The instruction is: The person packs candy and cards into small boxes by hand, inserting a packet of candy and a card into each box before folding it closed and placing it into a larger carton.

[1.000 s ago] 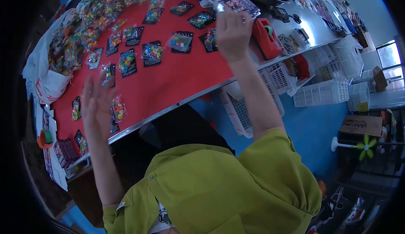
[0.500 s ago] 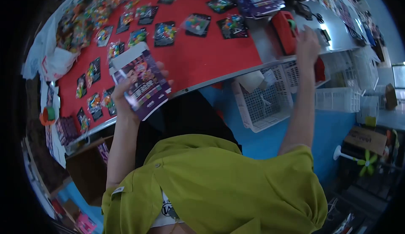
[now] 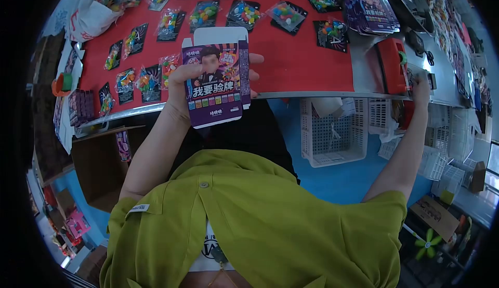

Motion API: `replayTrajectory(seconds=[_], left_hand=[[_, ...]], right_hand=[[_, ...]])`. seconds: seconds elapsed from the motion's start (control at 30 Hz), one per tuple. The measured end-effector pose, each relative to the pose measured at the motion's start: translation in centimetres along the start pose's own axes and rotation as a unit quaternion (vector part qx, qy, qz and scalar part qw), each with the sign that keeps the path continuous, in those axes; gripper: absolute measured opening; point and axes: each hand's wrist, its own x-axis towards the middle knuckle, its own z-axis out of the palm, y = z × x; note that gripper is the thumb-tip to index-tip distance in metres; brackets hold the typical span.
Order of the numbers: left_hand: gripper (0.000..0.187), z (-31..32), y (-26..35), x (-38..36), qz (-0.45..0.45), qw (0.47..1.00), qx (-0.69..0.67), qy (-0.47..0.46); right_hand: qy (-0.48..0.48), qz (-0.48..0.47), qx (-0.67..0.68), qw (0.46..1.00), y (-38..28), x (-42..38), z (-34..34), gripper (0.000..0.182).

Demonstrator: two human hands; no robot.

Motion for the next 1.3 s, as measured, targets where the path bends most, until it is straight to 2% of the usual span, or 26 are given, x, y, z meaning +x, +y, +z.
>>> replayTrajectory(seconds=[0.1, 0.13, 0.2, 0.27, 0.3, 0.33, 0.37, 0.4, 0.5, 0.6, 0.67, 0.7, 0.77, 0.8, 0.9, 0.93, 0.97, 1.0, 1.07, 1.1, 1.13, 1.17, 1.2, 1.23, 1.27, 1.3], left_hand=[[0.067, -0.1, -0.1, 0.1, 0.011, 1.000, -0.009, -0.023], [0.066, 0.0, 0.0, 0.0, -0.009, 1.000, -0.017, -0.021], [0.065, -0.4, -0.1, 0.0, -0.048, 0.998, -0.026, -0.027], [0.066, -0.6, -0.6, 0.1, -0.057, 0.997, -0.026, -0.032], [0.067, -0.5, -1.0, 0.2, -0.071, 0.996, -0.025, -0.045], [0.067, -0.2, -1.3, 0.4, -0.080, 0.995, -0.027, -0.051], [0.064, 0.2, -1.5, 0.5, -0.089, 0.994, -0.023, -0.059], [0.060, 0.5, -1.6, 0.6, -0.096, 0.993, -0.018, -0.067], [0.053, 0.7, -1.6, -0.4, -0.133, 0.990, -0.026, -0.036], [0.047, -0.3, -1.0, -1.6, -0.133, 0.991, -0.011, 0.005], [0.045, -0.8, -1.1, -1.8, -0.117, 0.993, 0.022, 0.006], [0.043, -1.1, -1.0, -2.0, -0.108, 0.992, 0.057, 0.000], [0.041, -1.2, -0.3, -2.2, -0.105, 0.992, 0.059, 0.024], [0.039, -1.3, -0.1, -2.2, -0.107, 0.992, 0.062, 0.041], [0.035, -1.3, -0.2, -1.9, -0.075, 0.992, 0.085, 0.062], [0.035, -1.3, -0.3, -1.7, -0.079, 0.992, 0.082, 0.058], [0.033, -1.4, -0.3, -1.5, -0.072, 0.988, 0.083, 0.109], [0.031, -1.5, -0.3, -1.5, -0.065, 0.981, 0.084, 0.161], [0.026, -1.9, -0.9, -1.5, -0.038, 0.975, 0.110, 0.192], [0.025, -1.9, -1.0, -1.6, 0.000, 0.970, 0.127, 0.207], [0.024, -1.9, -1.1, -1.6, 0.036, 0.964, 0.145, 0.220], [0.033, -2.2, -1.1, -1.5, 0.035, 0.956, 0.178, 0.229], [0.033, -2.1, -1.3, -1.3, 0.033, 0.958, 0.177, 0.225], [0.034, -2.2, -1.5, -1.1, 0.098, 0.929, 0.244, 0.261], [0.035, -2.3, -1.8, -1.1, 0.161, 0.889, 0.308, 0.297], [0.035, -2.6, -2.2, -0.8, 0.224, 0.884, 0.296, 0.285]], right_hand=[[-0.060, 0.061, -0.045, 0.995, -1.1, 0.1, -2.7, 0.030], [-0.061, 0.053, -0.045, 0.996, -2.4, -0.7, -4.2, 0.030], [0.124, 0.016, -0.171, 0.977, -6.0, -2.5, -7.9, 0.035], [0.174, 0.035, 0.122, 0.977, -14.4, -5.4, -13.3, 0.037], [0.164, -0.036, 0.342, 0.925, -20.7, -9.1, -15.9, 0.034], [0.106, -0.147, 0.469, 0.864, -25.0, -11.8, -16.2, 0.029], [0.047, -0.254, 0.581, 0.772, -28.8, -14.0, -16.3, 0.025], [0.081, -0.381, 0.537, 0.749, -32.7, -15.8, -16.6, 0.021], [0.087, -0.425, 0.503, 0.748, -39.6, -18.7, -16.6, 0.018], [0.090, -0.423, 0.526, 0.732, -42.0, -19.4, -16.3, 0.019], [-0.056, -0.394, 0.541, 0.741, -42.1, -19.5, -16.7, 0.022], [-0.061, -0.397, 0.543, 0.737, -42.6, -19.8, -16.7, 0.022], [0.001, -0.426, 0.492, 0.760, -43.6, -20.3, -16.7, 0.023], [0.000, -0.428, 0.492, 0.758, -43.7, -20.4, -16.4, 0.023], [0.048, -0.407, 0.484, 0.773, -43.7, -20.1, -15.4, 0.025], [0.176, -0.418, 0.417, 0.788, -44.1, -19.5, -15.1, 0.028], [0.301, -0.423, 0.340, 0.784, -44.3, -19.1, -15.0, 0.032], [0.300, -0.424, 0.338, 0.785, -44.0, -19.4, -14.5, 0.032], [0.245, -0.233, 0.462, 0.820, -43.4, -20.6, -13.5, 0.039], [0.054, -0.163, 0.542, 0.823, -43.3, -21.6, -14.2, 0.037], [-0.062, -0.121, 0.631, 0.764, -43.4, -22.2, -13.9, 0.034], [-0.174, -0.074, 0.702, 0.687, -43.5, -22.8, -13.1, 0.031], [-0.126, -0.078, 0.709, 0.689, -43.9, -23.3, -12.1, 0.028], [-0.124, -0.077, 0.708, 0.691, -43.9, -23.3, -11.6, 0.028], [-0.108, -0.071, 0.735, 0.665, -44.0, -23.5, -11.3, 0.029], [-0.093, -0.065, 0.762, 0.638, -44.2, -23.7, -11.2, 0.030]])
